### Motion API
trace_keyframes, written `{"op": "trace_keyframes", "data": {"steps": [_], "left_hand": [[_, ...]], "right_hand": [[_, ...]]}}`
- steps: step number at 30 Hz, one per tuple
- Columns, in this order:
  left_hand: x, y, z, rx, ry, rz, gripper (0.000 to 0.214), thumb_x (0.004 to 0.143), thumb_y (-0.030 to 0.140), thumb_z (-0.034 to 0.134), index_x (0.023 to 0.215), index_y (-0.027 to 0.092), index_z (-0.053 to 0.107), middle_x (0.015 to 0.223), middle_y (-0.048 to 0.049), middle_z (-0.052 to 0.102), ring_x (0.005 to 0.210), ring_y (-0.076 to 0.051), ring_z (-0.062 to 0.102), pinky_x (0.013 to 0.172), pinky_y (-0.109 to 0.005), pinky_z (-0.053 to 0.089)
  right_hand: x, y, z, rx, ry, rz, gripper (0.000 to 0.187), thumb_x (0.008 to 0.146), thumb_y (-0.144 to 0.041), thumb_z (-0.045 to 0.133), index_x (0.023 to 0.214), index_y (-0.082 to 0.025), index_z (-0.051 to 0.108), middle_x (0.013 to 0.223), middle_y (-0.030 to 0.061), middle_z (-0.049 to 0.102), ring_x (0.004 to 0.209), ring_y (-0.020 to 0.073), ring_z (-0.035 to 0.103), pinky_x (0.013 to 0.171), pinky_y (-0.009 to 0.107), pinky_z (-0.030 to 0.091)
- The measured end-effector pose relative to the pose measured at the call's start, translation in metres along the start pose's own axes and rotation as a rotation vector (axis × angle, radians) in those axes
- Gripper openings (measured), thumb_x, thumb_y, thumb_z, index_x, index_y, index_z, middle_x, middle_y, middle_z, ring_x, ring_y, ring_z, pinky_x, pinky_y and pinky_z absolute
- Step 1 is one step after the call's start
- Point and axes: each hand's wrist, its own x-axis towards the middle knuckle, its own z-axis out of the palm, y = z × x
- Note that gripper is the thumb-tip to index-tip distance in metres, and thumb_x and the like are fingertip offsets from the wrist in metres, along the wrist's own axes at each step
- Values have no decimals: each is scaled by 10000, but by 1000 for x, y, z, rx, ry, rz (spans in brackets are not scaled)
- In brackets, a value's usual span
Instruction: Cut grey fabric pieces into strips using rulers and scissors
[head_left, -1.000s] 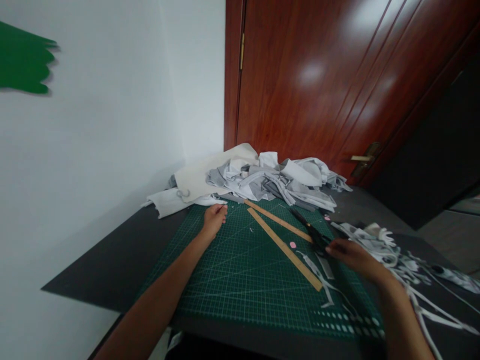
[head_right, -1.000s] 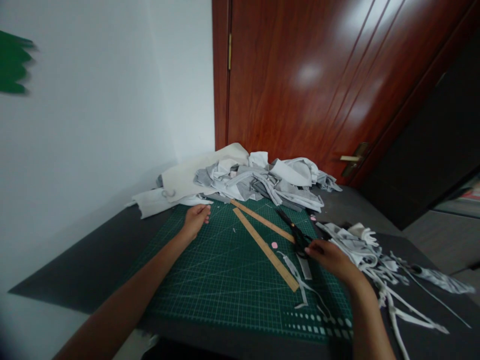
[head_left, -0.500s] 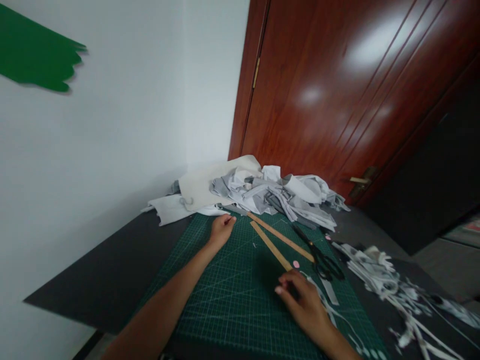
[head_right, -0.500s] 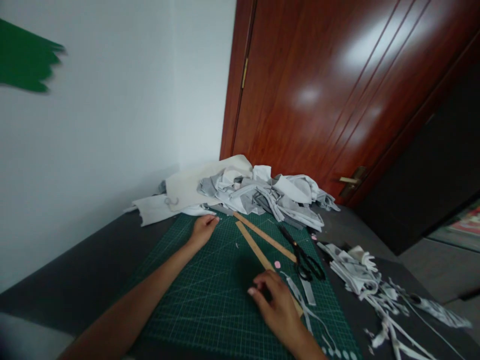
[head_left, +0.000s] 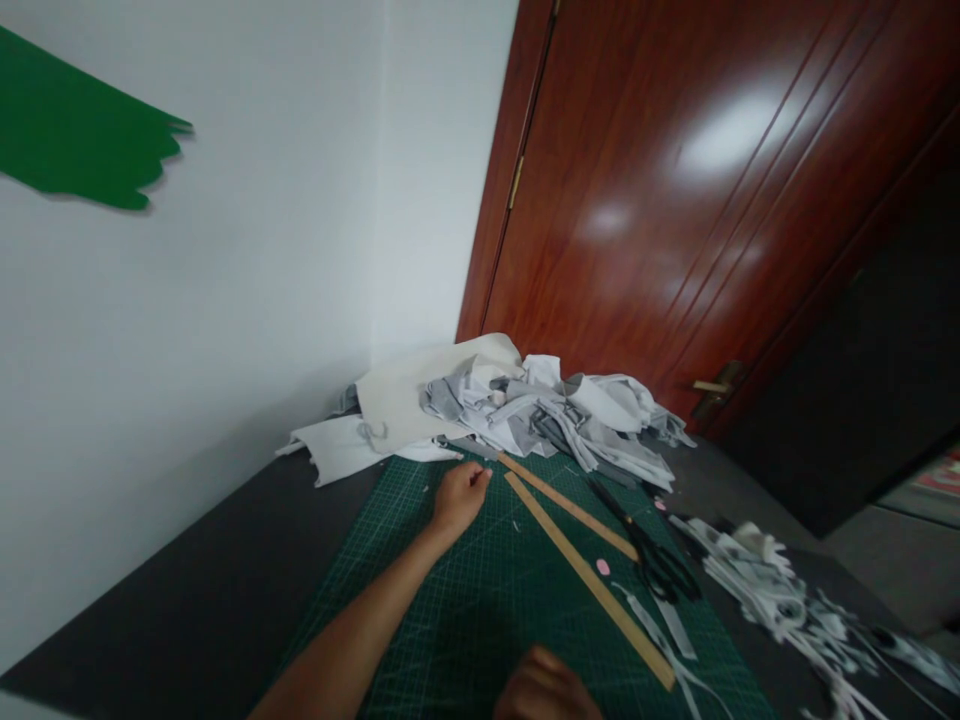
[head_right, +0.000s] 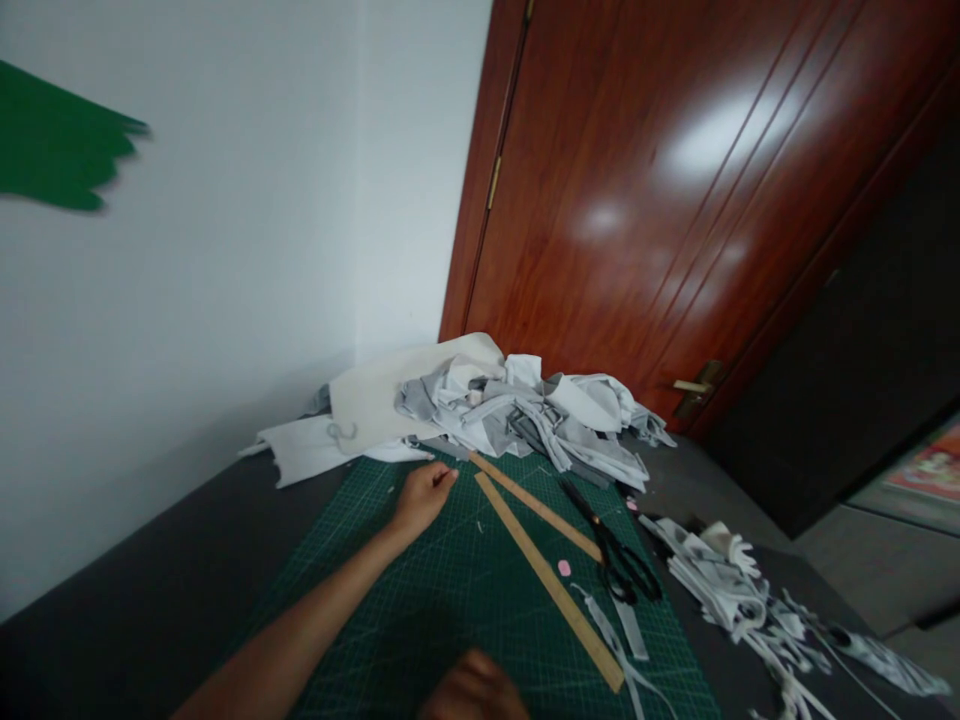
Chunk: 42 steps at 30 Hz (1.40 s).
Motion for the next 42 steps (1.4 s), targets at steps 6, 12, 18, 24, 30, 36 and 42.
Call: {"op": "trace_keyframes", "data": {"steps": [6,12,18,24,30,36,42], "left_hand": [[3,2,-3,12,-47,64,333,923,372,541,651,190,603,619,17,580,614,-148,515,607,-270,288],[6,1,-4,9,-46,61,353,921,417,506,662,198,606,609,18,557,597,-155,513,593,-274,288],[4,1,-4,19,-49,39,349,918,463,497,711,205,607,610,24,544,589,-155,508,582,-273,278],[2,4,-4,38,-63,53,419,921,476,479,599,208,482,578,28,504,575,-143,481,580,-278,259],[4,3,-5,50,-81,61,407,917,463,492,599,209,506,571,29,510,564,-142,475,577,-280,266],[4,2,-6,72,-99,75,402,935,441,494,608,207,516,585,27,532,583,-145,483,586,-279,282],[1,3,-5,109,-135,98,401,932,427,510,599,205,510,581,30,522,579,-143,480,589,-284,263]], "right_hand": [[85,85,-28,64,-165,195,221,997,-402,600,948,-221,718,902,57,774,874,220,711,837,364,529],[70,242,-47,-391,-310,680,302,994,-220,521,1247,-170,678,1227,159,718,1086,268,681,963,366,490],[-9,315,-89,-639,-537,920,415,960,-87,426,1246,-154,719,1469,238,570,1303,334,581,1063,486,404],[-38,336,-98,-642,-627,976,350,925,-111,505,1091,-254,778,1254,127,732,1205,298,642,966,437,452],[-31,332,-96,-716,-569,999,300,969,-138,465,1122,-196,716,1108,135,747,1062,271,686,893,362,451],[-26,327,-106,-816,-407,1152,391,1014,-172,385,1361,-141,562,1131,207,695,971,293,699,752,350,459],[-18,325,-86,-699,-466,1130,291,955,-277,588,1181,-111,665,1165,239,679,1018,314,683,796,354,462]]}}
